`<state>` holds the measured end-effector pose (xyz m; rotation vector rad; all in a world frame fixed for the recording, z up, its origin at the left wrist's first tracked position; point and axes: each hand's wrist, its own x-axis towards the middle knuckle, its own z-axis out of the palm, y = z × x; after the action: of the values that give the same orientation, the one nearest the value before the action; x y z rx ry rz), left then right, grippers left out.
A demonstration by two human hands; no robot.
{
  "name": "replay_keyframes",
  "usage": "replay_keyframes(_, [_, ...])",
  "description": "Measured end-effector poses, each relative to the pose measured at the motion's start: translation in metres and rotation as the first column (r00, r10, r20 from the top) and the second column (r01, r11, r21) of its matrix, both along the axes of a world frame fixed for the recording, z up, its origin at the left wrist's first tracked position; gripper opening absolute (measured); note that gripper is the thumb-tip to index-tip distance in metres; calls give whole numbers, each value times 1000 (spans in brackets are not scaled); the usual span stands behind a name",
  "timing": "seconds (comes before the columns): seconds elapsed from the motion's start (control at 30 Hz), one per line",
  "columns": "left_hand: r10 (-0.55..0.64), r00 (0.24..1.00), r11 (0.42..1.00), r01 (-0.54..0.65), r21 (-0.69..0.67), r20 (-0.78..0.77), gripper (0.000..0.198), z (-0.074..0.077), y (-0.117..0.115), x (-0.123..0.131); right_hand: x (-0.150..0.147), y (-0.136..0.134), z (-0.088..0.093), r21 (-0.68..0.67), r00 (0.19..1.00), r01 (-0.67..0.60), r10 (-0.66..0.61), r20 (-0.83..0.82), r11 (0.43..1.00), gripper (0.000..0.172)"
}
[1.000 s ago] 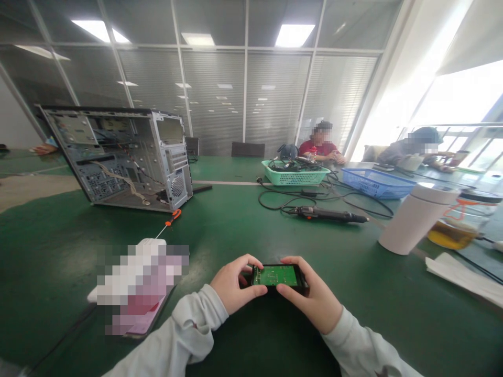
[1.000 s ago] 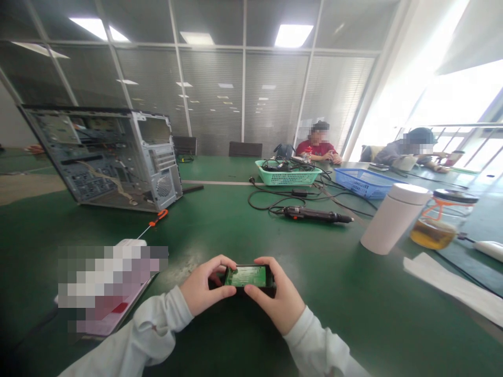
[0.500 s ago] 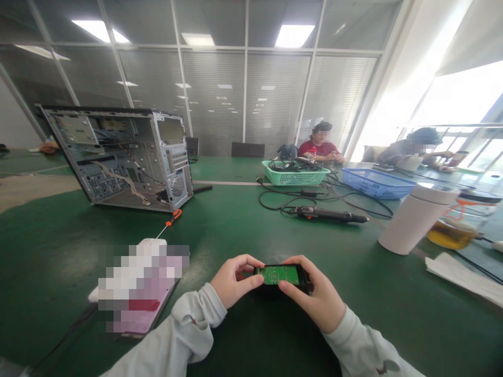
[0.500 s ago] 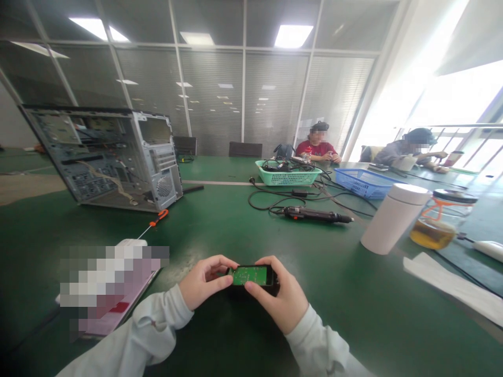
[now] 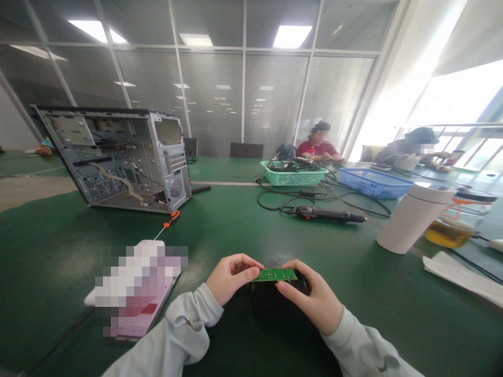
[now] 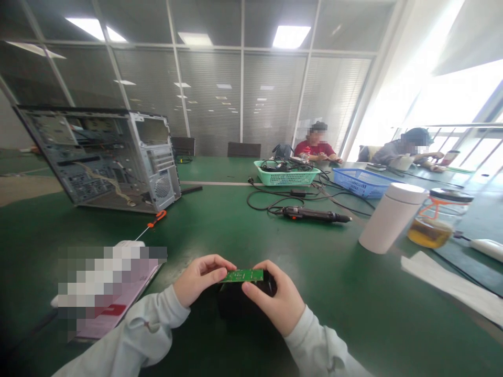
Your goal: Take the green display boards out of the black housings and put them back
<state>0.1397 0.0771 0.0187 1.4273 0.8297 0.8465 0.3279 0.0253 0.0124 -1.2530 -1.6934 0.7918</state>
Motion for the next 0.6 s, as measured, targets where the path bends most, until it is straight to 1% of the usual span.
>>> replay_keyframes(0.13, [17,1000,1000,-17,3,-11,35,1,0,0,-1,-1,0,-30,999,-20,19,-31,999,30])
replay_keyframes(0.3, [6,997,998,-2,58,-71,33,-4,1,-1,-1,-1,-1,-37,999,-22,20,-44,999,30])
replay_keyframes(0.4, [-7,978,984,44,173,-207,35,-6,-1,-2,-2,-1,-1,-34,999,-21,19,-48,999,30])
replay_keyframes(0.5, [0,928,943,124,308,-372,33,-6,-5,-2,-2,-2,0,-17,999,-32,31,-41,999,29])
replay_keyframes(0.6, [20,903,916,156,371,-430,32,-4,-7,-3,-3,-2,0,-14,998,-47,46,-41,999,27])
